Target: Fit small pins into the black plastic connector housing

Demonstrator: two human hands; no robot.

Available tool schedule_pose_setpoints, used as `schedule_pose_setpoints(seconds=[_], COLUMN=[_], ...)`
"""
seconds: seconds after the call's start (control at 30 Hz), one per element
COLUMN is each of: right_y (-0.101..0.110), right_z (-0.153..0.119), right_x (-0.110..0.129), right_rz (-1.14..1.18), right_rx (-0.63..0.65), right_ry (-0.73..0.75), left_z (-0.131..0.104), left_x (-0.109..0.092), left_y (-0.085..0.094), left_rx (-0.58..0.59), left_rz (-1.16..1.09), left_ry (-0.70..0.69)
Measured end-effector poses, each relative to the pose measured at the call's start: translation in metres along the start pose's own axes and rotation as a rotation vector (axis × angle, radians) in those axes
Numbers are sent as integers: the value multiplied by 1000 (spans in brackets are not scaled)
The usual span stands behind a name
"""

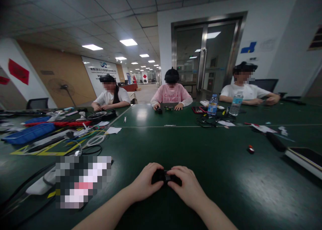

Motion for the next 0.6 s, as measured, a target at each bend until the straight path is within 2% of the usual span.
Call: schedule_pose_setpoints(seconds=[0.3,0.6], right_y=[2,1], right_z=[1,-1], right_x=[5,2], right_rz=[-1,42], right_rx=[5,-43], right_ry=[-4,21], left_z=[1,0], left_x=[5,-1], left_y=[-4,2], left_rx=[14,-1], left_rz=[-6,-72], left_ry=[-14,-25])
Point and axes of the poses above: each hand's wrist, its own z-axis towards the middle knuckle, its own y-axis out of the back of the hand, x = y × z, the point moved 4 cm from there along z, towards the middle knuckle, and after that the axes turned 1 degree about z, right-handed, at the moved point
